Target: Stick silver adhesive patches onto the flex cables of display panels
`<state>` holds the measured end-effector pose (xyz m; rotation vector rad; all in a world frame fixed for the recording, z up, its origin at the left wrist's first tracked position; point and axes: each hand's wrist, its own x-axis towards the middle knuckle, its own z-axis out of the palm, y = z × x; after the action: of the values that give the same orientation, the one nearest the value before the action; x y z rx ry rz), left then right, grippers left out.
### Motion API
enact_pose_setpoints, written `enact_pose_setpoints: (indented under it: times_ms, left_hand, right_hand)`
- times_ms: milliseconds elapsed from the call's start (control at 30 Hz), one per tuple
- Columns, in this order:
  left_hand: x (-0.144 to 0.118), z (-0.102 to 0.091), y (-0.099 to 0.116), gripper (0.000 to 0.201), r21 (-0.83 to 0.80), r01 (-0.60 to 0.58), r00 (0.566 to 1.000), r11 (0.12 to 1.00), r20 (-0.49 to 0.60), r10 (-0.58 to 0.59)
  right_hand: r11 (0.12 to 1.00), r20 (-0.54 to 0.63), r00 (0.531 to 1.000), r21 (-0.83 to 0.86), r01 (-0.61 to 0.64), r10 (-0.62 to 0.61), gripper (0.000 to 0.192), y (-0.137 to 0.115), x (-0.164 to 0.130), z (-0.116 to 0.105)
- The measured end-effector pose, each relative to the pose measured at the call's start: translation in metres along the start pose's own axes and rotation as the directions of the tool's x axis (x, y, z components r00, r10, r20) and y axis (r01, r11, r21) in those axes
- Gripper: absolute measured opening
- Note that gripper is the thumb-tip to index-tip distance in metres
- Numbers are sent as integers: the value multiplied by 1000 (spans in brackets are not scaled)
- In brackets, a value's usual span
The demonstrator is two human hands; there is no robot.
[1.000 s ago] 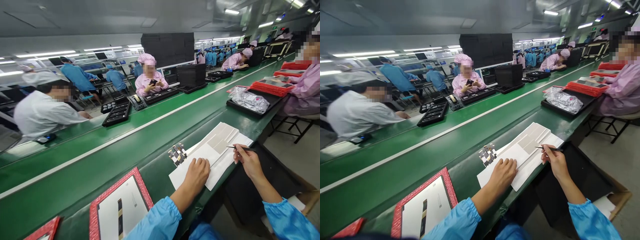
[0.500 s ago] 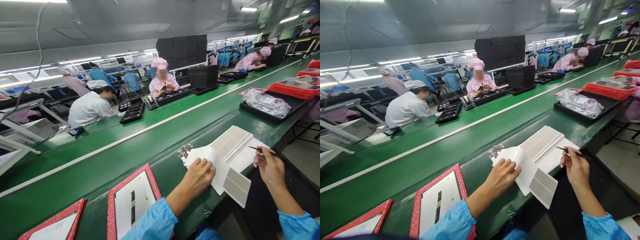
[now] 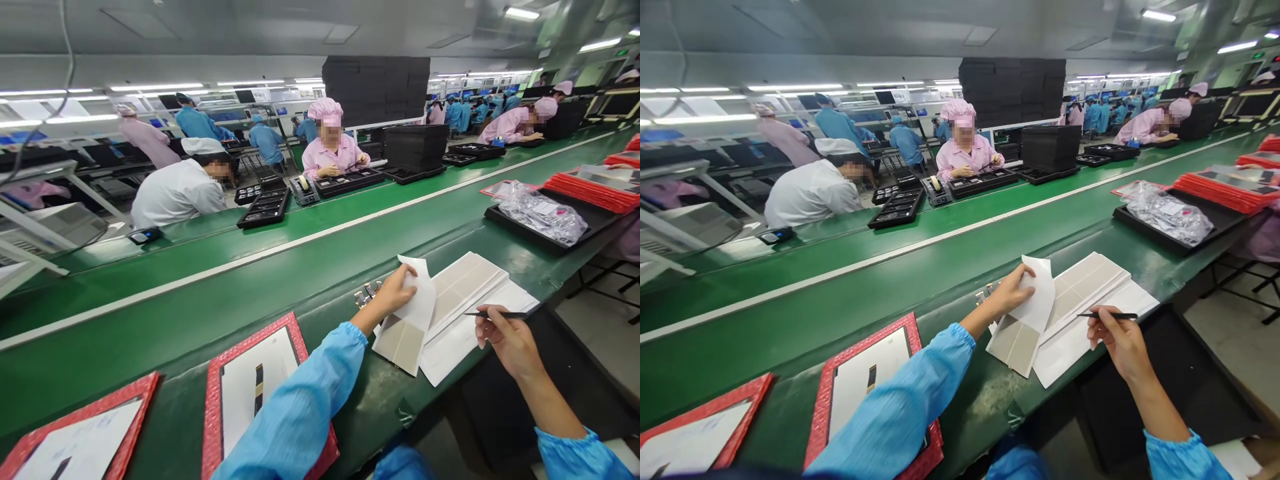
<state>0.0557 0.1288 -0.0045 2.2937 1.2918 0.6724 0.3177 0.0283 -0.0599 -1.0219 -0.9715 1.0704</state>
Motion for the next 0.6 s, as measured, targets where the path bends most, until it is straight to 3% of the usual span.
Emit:
enact_pose_setpoints:
  times_ms: [133, 233, 367, 467, 600]
  left_hand:
    - [21, 9, 11, 69, -23, -180, 980, 983, 76, 182]
    - [23, 13, 15, 77, 33, -206, 977, 978, 56, 204]
    - [1, 13, 7, 54, 177, -211, 977, 961, 8, 213]
    - [-21, 11, -5, 36, 240, -289, 957, 927, 107, 270]
    - [-40, 11, -18, 35, 225, -330, 938, 917, 185, 292]
  right_hand:
    - [991, 167, 982, -120, -62, 82, 40, -2, -2, 11]
    - [973, 235, 963, -216, -82, 133, 37, -2, 1, 19]
    - [950, 298, 936, -296, -98, 189, 39, -5, 13, 29]
    - [931, 350, 904, -345, -119, 246, 39, -7, 23, 36]
    - [902, 414, 849, -404, -152, 328, 39, -5, 33, 46]
